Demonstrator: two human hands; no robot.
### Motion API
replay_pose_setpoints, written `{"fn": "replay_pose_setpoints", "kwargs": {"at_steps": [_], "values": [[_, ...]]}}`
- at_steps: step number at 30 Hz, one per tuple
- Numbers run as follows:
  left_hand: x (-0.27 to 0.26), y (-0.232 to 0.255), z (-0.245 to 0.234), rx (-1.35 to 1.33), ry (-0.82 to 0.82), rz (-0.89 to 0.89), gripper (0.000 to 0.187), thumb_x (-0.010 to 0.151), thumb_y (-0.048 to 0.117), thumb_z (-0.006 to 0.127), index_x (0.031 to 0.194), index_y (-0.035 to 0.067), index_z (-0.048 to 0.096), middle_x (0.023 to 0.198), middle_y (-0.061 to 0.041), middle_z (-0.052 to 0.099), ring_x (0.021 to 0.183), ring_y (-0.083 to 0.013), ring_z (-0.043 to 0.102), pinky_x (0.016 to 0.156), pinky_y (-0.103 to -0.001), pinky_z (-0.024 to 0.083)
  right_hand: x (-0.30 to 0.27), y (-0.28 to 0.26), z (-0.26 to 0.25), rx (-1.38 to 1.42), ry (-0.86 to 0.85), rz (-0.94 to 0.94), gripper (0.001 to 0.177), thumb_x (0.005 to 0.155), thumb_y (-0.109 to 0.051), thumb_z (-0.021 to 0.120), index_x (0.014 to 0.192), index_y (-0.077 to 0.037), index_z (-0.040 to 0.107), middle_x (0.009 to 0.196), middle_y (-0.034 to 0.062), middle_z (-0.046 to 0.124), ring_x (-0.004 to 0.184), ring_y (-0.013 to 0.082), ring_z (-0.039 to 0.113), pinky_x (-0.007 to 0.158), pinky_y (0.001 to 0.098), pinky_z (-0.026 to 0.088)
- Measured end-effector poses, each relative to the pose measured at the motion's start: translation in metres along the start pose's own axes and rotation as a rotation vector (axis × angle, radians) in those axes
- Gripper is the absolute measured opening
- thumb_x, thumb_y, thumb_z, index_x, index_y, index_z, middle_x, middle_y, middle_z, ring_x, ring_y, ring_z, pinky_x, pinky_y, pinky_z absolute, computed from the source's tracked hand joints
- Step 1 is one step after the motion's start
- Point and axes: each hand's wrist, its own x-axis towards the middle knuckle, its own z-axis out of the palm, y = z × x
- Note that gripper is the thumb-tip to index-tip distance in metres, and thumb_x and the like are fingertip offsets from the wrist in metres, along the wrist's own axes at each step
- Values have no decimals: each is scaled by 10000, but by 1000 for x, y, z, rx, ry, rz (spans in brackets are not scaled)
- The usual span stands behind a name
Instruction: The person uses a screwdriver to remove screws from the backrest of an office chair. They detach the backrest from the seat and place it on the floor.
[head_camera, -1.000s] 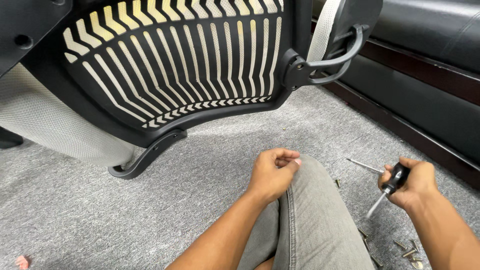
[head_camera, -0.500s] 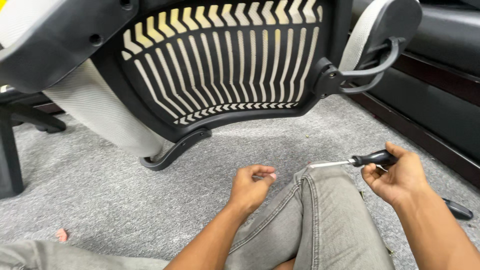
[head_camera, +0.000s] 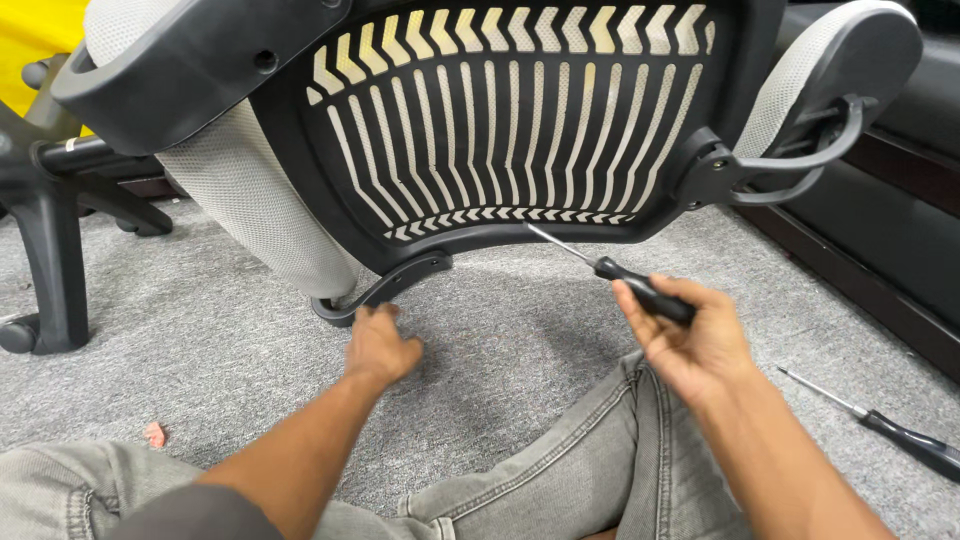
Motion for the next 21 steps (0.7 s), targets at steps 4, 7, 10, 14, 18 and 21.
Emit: {"fn": "replay_pose_setpoints", "kwargs": {"at_steps": [4, 7, 10, 14, 18, 21], "values": [[22, -4, -24, 83, -44, -37, 732, 828, 194, 746, 1489, 82, 453, 1491, -197, 408, 1323, -377, 540, 1132, -424, 452, -7, 32, 18, 142, 11, 190, 349, 876, 81, 526, 1176, 227, 424, 1168, 366, 595, 1025, 360, 751, 878, 296, 581], [30, -8, -30, 116, -103, -54, 790, 830, 152, 727, 1526, 39, 370, 1517, -207, 377, 1359, -384, 508, 1142, -417, 454, -10, 57, 21, 85, -92, 292, 432, 854, 50, 551, 1243, 220, 471, 1170, 324, 626, 986, 305, 745, 840, 290, 605], [38, -11, -27, 154, -171, -45, 854, 822, 61, 696, 1557, -30, 270, 1549, -248, 315, 1388, -402, 460, 1156, -416, 429, -10, 74, 19, -89, -182, 301, 464, 842, 22, 561, 1278, 169, 506, 1146, 294, 641, 945, 259, 732, 791, 290, 641], [48, -17, -21, 183, -201, -21, 837, 827, 96, 707, 1526, -72, 279, 1570, -268, 288, 1441, -405, 390, 1198, -414, 371, -5, 84, 23, -314, -261, 290, 432, 848, -22, 585, 1275, 45, 579, 975, 128, 646, 817, 163, 689, 670, 276, 585], [65, -22, -14, 213, -195, 9, 815, 821, 104, 700, 1511, -72, 303, 1580, -280, 277, 1461, -406, 354, 1210, -408, 339, 1, 93, 33, -421, -195, 285, 317, 869, -85, 591, 1186, -62, 601, 815, 32, 614, 656, 132, 597, 546, 260, 472], [81, -29, -6, 231, -229, 3, 819, 840, 183, 706, 1526, -33, 315, 1575, -251, 325, 1461, -370, 393, 1216, -395, 353, 9, 96, 40, -425, -259, 317, 259, 906, -198, 628, 1126, -70, 579, 792, 12, 584, 613, 113, 550, 512, 255, 451]]}}
